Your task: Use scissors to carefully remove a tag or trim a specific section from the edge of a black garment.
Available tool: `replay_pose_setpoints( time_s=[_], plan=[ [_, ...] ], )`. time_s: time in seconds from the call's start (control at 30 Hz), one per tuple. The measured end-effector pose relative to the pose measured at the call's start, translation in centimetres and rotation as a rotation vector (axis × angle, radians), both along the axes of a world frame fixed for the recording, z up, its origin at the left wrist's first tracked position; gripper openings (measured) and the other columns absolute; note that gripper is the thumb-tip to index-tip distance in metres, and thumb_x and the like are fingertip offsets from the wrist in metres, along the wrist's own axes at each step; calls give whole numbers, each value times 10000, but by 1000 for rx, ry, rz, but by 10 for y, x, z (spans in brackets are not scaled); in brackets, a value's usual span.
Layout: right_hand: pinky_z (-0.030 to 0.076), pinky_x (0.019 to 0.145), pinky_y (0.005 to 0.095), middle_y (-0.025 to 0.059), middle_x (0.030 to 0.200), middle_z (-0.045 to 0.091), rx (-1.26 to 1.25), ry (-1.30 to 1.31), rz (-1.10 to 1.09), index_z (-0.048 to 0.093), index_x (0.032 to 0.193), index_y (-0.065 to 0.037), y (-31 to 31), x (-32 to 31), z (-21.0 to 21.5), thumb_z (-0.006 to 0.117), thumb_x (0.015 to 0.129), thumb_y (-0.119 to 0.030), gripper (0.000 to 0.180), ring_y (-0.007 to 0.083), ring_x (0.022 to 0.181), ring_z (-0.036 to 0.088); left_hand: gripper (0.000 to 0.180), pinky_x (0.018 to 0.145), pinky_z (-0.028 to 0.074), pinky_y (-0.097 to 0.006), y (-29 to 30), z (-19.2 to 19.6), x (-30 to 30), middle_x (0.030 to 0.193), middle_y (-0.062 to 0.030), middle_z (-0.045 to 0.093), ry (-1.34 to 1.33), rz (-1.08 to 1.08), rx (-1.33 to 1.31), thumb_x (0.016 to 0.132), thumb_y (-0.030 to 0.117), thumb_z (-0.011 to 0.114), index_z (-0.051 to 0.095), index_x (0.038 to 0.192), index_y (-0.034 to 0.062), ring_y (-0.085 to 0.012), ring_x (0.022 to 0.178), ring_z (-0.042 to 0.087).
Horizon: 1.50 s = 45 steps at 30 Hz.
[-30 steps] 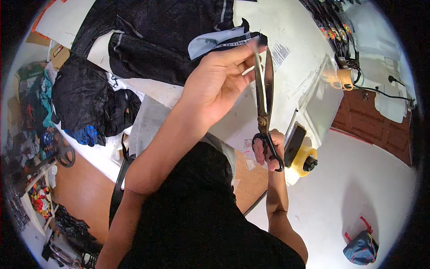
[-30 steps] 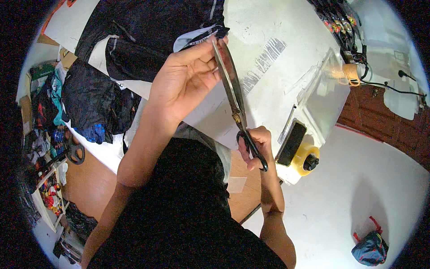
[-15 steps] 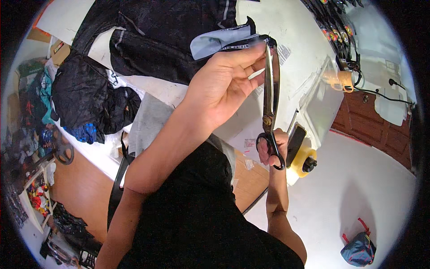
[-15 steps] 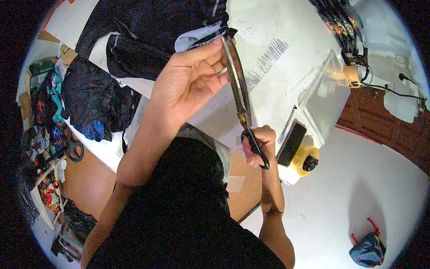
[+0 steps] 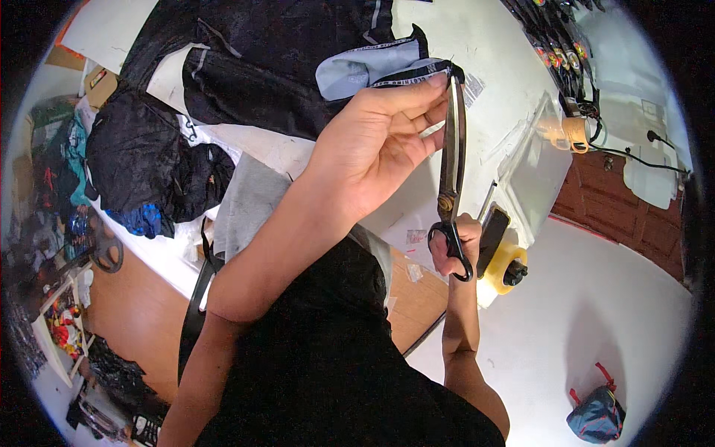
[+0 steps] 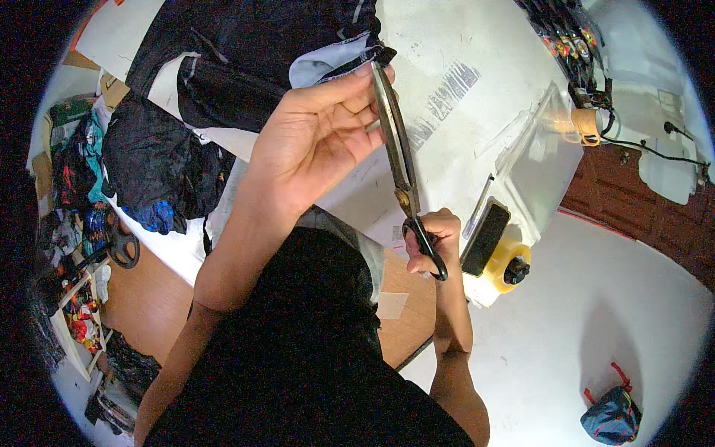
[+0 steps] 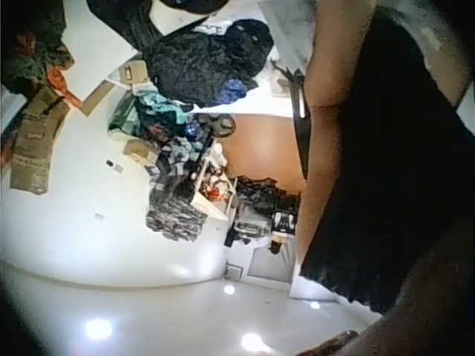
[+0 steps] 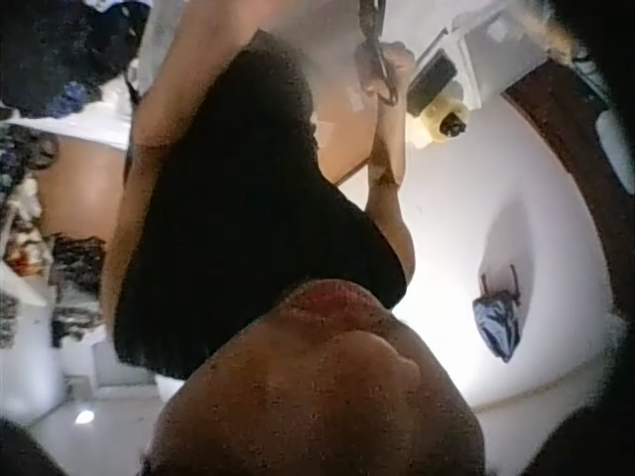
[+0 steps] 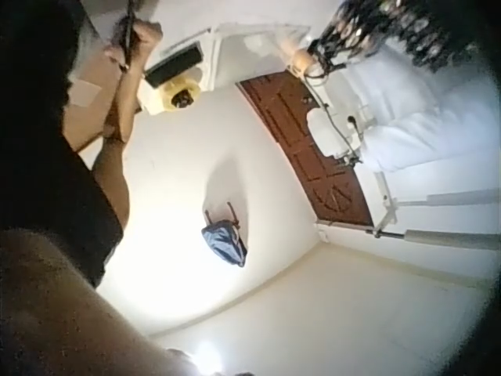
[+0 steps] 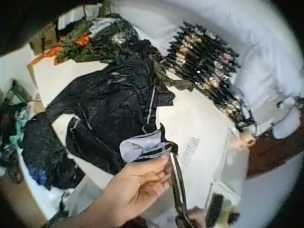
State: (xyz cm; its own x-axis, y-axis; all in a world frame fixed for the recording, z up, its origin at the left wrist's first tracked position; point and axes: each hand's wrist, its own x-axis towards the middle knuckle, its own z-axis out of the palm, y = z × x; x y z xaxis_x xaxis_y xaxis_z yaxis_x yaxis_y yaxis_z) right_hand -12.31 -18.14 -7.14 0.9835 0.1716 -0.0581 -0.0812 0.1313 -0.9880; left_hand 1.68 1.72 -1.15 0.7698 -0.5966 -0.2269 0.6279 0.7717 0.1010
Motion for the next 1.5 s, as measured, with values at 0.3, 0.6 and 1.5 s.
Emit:
replay_pose_setpoints(
  time_s=[0.3,0.6,1.5],
  plan=[
    [291,326,192,1,408,465,111,1,-21,512,518,-30,4,-3,5,840,534,-457,539,91,319,440,165,872,424,-339,-3,-8,1,956,-99,628,-85,117,37,843,84,579,589,974,-16,-163,911,556],
    [326,322,173,-4,409,463,180,40,57,498,548,-29,5,-1,9,823,542,-493,566,80,323,461,107,734,460,-237,-7,-6,2,844,-35,654,-348,504,450,766,-9,665,649,869,20,-93,781,594],
    [297,303,189,1,389,441,266,109,37,468,499,-43,4,-2,15,795,633,-341,462,91,301,426,117,800,479,-313,-8,-12,2,880,-84,665,-477,521,508,819,1,604,658,923,13,-152,822,618]
  ],
)
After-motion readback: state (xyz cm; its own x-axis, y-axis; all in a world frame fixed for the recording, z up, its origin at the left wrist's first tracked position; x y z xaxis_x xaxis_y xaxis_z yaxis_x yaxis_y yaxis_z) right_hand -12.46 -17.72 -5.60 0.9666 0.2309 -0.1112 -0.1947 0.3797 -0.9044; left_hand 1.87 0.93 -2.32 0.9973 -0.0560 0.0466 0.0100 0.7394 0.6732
